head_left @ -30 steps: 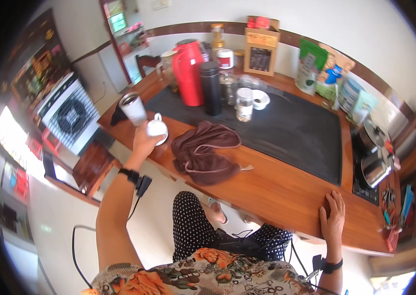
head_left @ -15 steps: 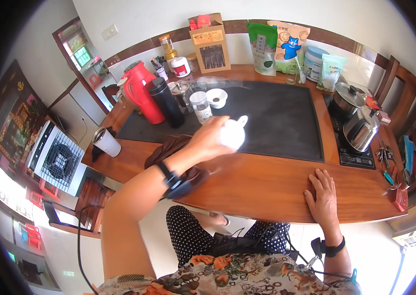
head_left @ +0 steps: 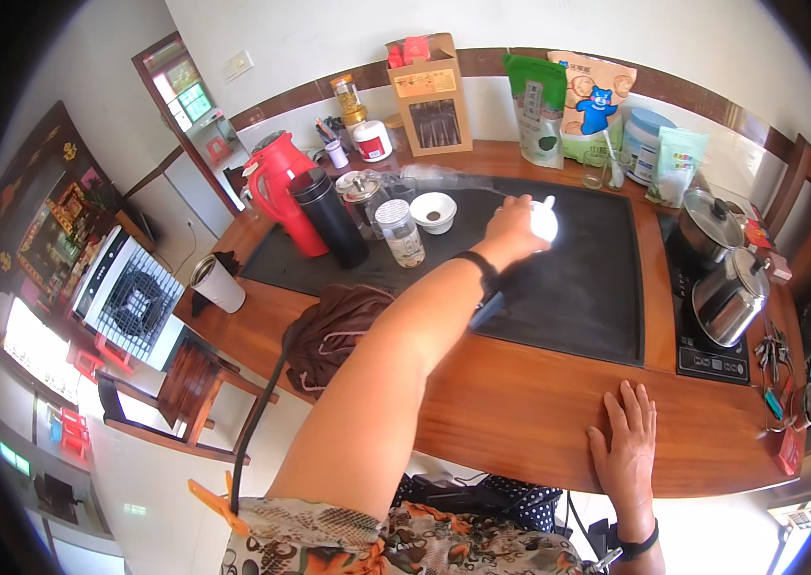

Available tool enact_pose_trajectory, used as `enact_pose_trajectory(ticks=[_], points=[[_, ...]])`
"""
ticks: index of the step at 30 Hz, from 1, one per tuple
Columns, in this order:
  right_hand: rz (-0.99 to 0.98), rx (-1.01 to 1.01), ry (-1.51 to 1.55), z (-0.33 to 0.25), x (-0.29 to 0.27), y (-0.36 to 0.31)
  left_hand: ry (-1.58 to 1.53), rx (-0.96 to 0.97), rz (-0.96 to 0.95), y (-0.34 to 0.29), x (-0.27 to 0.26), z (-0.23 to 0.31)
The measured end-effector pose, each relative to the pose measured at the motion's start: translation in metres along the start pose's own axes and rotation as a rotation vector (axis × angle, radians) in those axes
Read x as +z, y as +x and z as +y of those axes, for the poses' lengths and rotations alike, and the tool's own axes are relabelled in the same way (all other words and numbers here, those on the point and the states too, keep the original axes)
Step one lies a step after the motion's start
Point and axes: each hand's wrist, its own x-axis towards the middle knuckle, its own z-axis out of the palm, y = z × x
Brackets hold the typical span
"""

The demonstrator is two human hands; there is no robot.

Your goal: The person wipes a wooden table and several tea-making items with a cloth, including a lid and a metal bowl.

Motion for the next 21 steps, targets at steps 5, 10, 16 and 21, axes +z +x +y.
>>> enact_pose_trajectory(ticks=[5, 10, 16, 21], points=[[0.000, 0.019, -0.030, -0.001, 0.002, 0.003, -0.041, 0.024, -0.010, 0.010, 0.013, -0.001], [-0.016, 0.009, -0.042, -0.005, 0.003, 0.004, -0.061, 0.012, -0.020, 0.010, 0.016, -0.009], [-0.015, 0.070, -0.022, -0.003, 0.001, -0.003, 0.158, 0.043, 0.022, -0.006, 0.011, 0.011], [0.012, 0.038, -0.016, -0.001, 0.001, -0.003, 0.157, 0.290, -0.173, -0.060, -0.050, 0.017]])
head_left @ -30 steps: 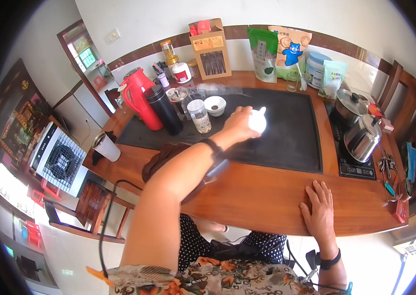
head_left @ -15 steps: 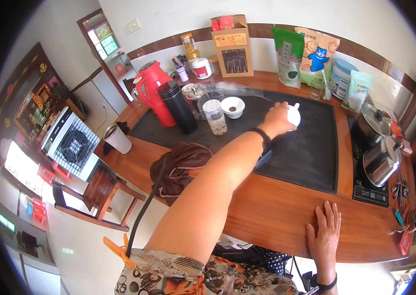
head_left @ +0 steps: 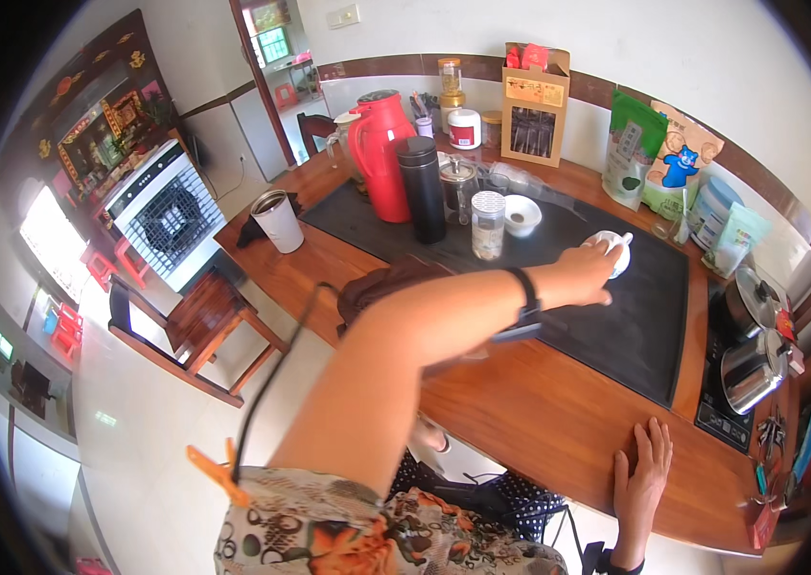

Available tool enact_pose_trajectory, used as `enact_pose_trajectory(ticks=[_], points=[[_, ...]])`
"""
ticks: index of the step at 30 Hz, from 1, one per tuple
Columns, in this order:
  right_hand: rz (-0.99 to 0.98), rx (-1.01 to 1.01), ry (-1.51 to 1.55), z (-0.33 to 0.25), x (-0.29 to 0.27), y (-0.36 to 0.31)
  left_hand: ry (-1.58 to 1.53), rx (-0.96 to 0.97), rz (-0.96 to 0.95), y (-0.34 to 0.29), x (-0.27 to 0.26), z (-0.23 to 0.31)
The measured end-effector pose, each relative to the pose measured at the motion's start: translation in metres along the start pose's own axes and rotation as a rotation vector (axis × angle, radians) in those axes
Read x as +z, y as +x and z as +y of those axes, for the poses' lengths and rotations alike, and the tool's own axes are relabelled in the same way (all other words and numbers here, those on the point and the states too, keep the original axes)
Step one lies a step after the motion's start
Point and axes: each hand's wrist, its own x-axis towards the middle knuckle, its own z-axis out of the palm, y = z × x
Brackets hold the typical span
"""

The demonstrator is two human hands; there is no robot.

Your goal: The person wipes a wooden table and several tea-making items with a cloth, including a lid and a metal bowl.

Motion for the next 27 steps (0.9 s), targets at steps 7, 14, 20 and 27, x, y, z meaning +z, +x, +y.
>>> enact_pose_trajectory(ticks=[7, 14, 20, 27], points=[[0.047, -0.062, -0.033, -0.001, 0.002, 0.003, 0.134, 0.046, -0.200, -0.161, -0.064, -0.019], [0.072, -0.130, -0.053, -0.002, 0.003, 0.006, 0.089, -0.399, 0.126, -0.336, -0.058, -0.105], [0.056, -0.115, -0.095, 0.011, 0.011, 0.003, 0.145, -0.419, 0.205, -0.320, -0.051, -0.075], [0.071, -0.086, -0.057, 0.007, 0.011, 0.002, -0.069, -0.281, 0.267, -0.191, -0.087, -0.088]])
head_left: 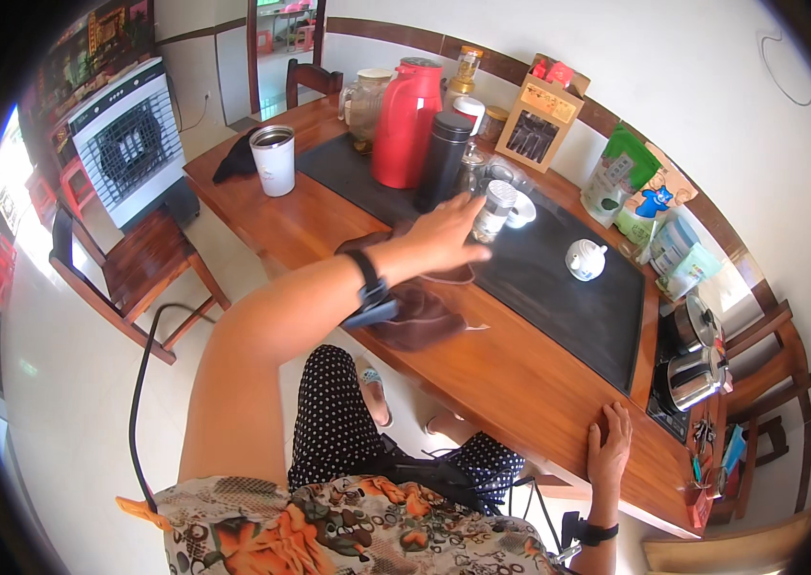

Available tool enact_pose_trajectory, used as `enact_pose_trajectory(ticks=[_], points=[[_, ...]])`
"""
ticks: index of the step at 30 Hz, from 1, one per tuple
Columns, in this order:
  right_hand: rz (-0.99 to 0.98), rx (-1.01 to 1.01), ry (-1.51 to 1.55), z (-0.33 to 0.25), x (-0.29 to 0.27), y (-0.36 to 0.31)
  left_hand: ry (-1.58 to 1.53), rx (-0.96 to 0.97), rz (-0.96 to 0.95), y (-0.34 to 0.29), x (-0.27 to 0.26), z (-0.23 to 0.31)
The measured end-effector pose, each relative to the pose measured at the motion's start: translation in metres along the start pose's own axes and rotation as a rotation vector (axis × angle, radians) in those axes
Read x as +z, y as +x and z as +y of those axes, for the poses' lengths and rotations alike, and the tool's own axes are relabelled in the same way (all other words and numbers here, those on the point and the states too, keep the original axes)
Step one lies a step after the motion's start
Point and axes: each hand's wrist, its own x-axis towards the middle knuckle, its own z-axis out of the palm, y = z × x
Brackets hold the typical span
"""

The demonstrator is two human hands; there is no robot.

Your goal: The person wipes a wooden table and several tea-making items with a cloth, including a lid and a metal bowl.

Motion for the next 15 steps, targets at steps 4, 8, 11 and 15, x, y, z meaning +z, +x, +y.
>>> enact_pose_trajectory(ticks=[4, 8, 11, 15], points=[[0.021, 0.037, 0.015, -0.009, -0.005, 0.000, 0.130, -0.076, 0.043, 0.073, 0.007, 0.009], [0.026, -0.013, 0.069, -0.008, -0.003, 0.002, 0.186, -0.102, -0.014, 0.103, 0.042, -0.017], [0.026, -0.012, 0.085, -0.004, -0.006, 0.003, 0.197, -0.101, 0.051, 0.104, 0.046, 0.000], [0.006, 0.007, 0.073, -0.003, -0.011, 0.002, 0.172, -0.070, -0.065, 0.098, 0.040, 0.034]])
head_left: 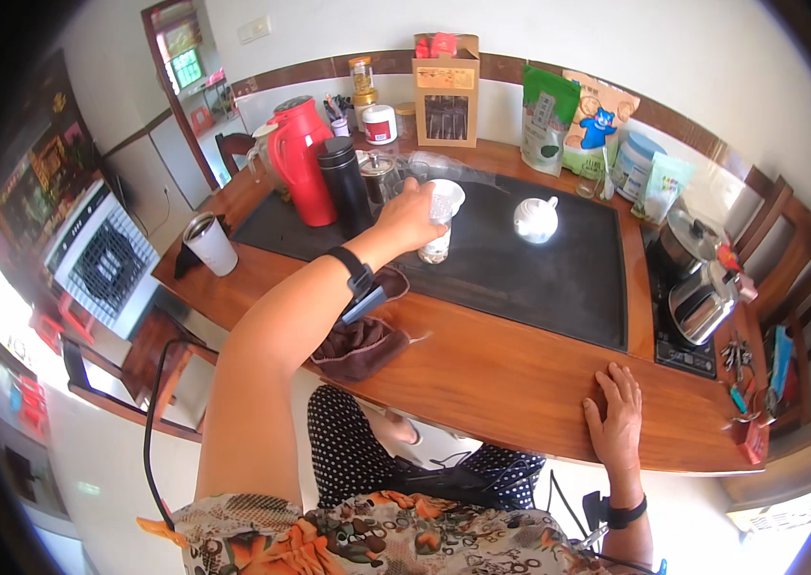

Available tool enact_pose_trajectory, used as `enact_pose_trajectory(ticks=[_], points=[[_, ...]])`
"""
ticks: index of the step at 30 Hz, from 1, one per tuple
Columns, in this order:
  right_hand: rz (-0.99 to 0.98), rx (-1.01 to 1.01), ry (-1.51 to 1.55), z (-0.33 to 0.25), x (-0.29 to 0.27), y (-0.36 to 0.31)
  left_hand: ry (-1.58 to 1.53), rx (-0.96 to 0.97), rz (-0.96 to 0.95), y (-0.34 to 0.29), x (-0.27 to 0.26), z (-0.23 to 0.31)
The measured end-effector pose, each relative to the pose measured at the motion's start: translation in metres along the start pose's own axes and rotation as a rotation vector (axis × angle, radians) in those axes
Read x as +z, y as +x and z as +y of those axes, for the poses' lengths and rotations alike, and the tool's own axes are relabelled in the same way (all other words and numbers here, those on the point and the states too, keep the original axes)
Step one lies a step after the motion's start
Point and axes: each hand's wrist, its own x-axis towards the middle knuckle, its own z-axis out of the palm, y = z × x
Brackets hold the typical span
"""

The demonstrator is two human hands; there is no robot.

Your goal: The person wipes a wooden table and several tea-making items with a cloth, including a lid and a metal bowl.

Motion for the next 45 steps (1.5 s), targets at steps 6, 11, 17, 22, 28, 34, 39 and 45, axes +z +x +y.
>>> enact_pose_trajectory(ticks=[6, 11, 17, 22, 28, 34, 39, 45], points=[[-0.041, 0.036, -0.021, -0.002, 0.004, 0.002, 0.010, 0.248, 0.061, 0.017, -0.021, 0.045], [-0.069, 0.057, -0.029, -0.003, 0.001, 0.002, -0.056, 0.270, 0.334, 0.104, 0.016, 0.059], [-0.112, 0.043, -0.040, -0.002, 0.000, 0.001, -0.094, 0.197, 0.306, 0.178, 0.075, 0.088], [-0.145, 0.059, -0.011, -0.002, -0.003, 0.001, -0.093, 0.125, 0.245, 0.219, 0.106, 0.104], [-0.212, 0.079, -0.004, -0.002, -0.008, 0.007, -0.141, 0.175, 0.292, 0.255, 0.138, 0.105], [-0.253, 0.102, 0.003, -0.003, -0.009, 0.010, -0.123, 0.149, 0.214, 0.270, 0.164, 0.114], [-0.252, 0.105, 0.016, -0.004, -0.013, 0.007, -0.050, 0.235, 0.125, 0.280, 0.169, 0.114], [-0.218, 0.109, 0.039, -0.001, -0.013, 0.006, -0.060, 0.257, 0.046, 0.257, 0.132, 0.118]])
